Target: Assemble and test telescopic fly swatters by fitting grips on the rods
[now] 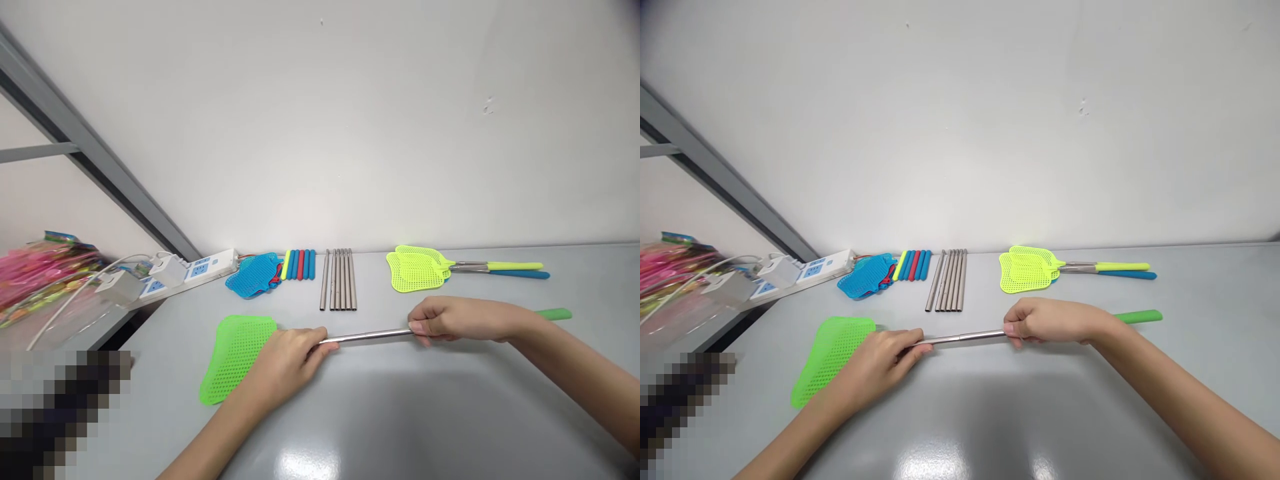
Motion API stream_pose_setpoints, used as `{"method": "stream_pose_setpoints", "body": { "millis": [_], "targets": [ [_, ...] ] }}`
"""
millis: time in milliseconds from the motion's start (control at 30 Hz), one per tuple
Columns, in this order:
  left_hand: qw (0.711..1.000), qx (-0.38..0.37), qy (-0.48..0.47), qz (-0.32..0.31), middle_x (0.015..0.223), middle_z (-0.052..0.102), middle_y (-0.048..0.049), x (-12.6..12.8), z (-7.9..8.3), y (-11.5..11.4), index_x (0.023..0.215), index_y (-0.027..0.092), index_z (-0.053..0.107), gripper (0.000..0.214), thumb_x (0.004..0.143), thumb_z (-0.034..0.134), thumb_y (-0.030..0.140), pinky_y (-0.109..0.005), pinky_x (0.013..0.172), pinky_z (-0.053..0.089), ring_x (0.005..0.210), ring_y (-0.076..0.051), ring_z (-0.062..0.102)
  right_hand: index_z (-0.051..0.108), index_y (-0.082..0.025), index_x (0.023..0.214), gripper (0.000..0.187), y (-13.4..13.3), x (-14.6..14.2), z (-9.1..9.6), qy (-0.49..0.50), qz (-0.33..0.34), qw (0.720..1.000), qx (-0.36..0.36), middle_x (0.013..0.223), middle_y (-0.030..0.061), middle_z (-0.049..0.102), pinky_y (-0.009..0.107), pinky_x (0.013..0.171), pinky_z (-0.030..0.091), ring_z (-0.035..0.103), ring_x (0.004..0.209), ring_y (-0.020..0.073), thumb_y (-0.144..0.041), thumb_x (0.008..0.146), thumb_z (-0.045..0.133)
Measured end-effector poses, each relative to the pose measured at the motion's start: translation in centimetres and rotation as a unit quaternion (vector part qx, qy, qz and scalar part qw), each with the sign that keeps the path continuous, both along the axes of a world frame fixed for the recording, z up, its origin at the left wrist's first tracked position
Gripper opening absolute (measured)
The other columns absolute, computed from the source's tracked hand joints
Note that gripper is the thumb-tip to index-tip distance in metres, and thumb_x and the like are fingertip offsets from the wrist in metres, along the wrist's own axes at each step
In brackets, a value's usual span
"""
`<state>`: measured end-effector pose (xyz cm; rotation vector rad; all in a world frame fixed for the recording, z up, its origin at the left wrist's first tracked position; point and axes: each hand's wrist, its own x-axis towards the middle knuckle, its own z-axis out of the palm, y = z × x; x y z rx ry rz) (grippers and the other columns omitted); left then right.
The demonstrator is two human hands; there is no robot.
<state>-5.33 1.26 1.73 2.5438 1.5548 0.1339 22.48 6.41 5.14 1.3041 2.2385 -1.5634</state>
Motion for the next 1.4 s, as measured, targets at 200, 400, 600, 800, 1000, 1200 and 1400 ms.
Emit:
{"method": "stream_pose_setpoints", "body": {
  "millis": [200, 400, 600, 800, 1000, 1200, 1400],
  "targets": [
    [0.999, 0.03, 0.02, -0.012, 0.058, 0.054, 0.002, 0.3, -0.9, -0.5, 0.067, 0.02, 0.041, 0.035, 0.091, 0.025, 0.039, -0.025, 0.049, 0.02, 0.052, -0.013, 0.051, 0.047, -0.017, 0.062, 0.029, 0.4, 0.1, -0.6, 0.033, -0.013, 0.996, -0.079, 0.053, -0.0057, 0.025, 0.022, 0.046, 0.018, 0.022, 0.048, 0.0083, -0.035, 0.083, 0.04],
    [0.998, 0.054, 0.016, -0.018, 0.056, 0.054, 0.0033, 0.8, -1.4, -0.9, 0.065, 0.019, 0.038, 0.033, 0.091, 0.027, 0.037, -0.024, 0.048, 0.021, 0.049, -0.012, 0.049, 0.048, -0.016, 0.061, 0.024, 0.4, 0.3, -0.4, 0.023, -0.027, 0.994, -0.101, 0.048, -0.0066, 0.025, 0.02, 0.041, 0.015, 0.02, 0.045, 0.0073, -0.028, 0.081, 0.04],
    [0.994, 0.1, 0.027, -0.031, 0.054, 0.052, 0.0033, 0.9, -1.4, -1.2, 0.064, 0.019, 0.038, 0.032, 0.091, 0.029, 0.035, -0.025, 0.047, 0.021, 0.047, -0.012, 0.047, 0.05, -0.015, 0.063, 0.023, 0.5, 0.1, -1.3, 0.047, -0.028, 0.982, -0.18, 0.044, -0.0079, 0.024, 0.02, 0.036, 0.01, 0.015, 0.041, 0.0062, -0.025, 0.081, 0.04],
    [0.993, 0.102, 0.038, -0.037, 0.056, 0.055, 0.0023, 1.3, -1.5, -1.4, 0.066, 0.019, 0.041, 0.031, 0.091, 0.029, 0.034, -0.025, 0.048, 0.022, 0.049, -0.013, 0.05, 0.052, -0.015, 0.065, 0.023, 0.8, -0.3, -2.6, 0.074, -0.028, 0.966, -0.248, 0.042, -0.0089, 0.023, 0.019, 0.033, 0.009, 0.013, 0.038, 0.0054, -0.024, 0.081, 0.039],
    [0.997, 0.066, 0.035, -0.016, 0.059, 0.057, 0.0017, 1.3, -1.4, -1.1, 0.067, 0.019, 0.042, 0.034, 0.091, 0.028, 0.037, -0.025, 0.049, 0.021, 0.052, -0.013, 0.051, 0.054, -0.014, 0.067, 0.024, 0.7, -0.4, -2.7, 0.08, -0.026, 0.976, -0.2, 0.042, -0.0079, 0.028, 0.019, 0.036, 0.012, 0.019, 0.038, 0.005, -0.028, 0.083, 0.041],
    [0.999, 0.031, 0.016, -0.003, 0.061, 0.058, 0.0007, 1.4, -0.8, -0.8, 0.066, 0.018, 0.045, 0.038, 0.09, 0.026, 0.04, -0.024, 0.049, 0.021, 0.054, -0.013, 0.051, 0.06, -0.013, 0.08, 0.03, 0.2, -1.1, -2.6, 0.104, -0.019, 0.986, -0.127, 0.049, -0.0054, 0.038, 0.017, 0.043, 0.023, 0.029, 0.044, 0.0053, -0.036, 0.085, 0.041],
    [1.0, -0.012, -0.001, -0.022, 0.064, 0.058, 0.0003, 1.8, -0.6, -1.0, 0.068, 0.018, 0.046, 0.04, 0.091, 0.024, 0.042, -0.024, 0.05, 0.024, 0.058, -0.013, 0.053, 0.062, -0.015, 0.084, 0.026, -1.0, -2.8, -2.6, 0.093, 0.012, 0.993, -0.076, 0.062, -0.0034, 0.046, 0.018, 0.042, 0.028, 0.036, 0.043, 0.004, -0.038, 0.079, 0.051]
  ]
}}
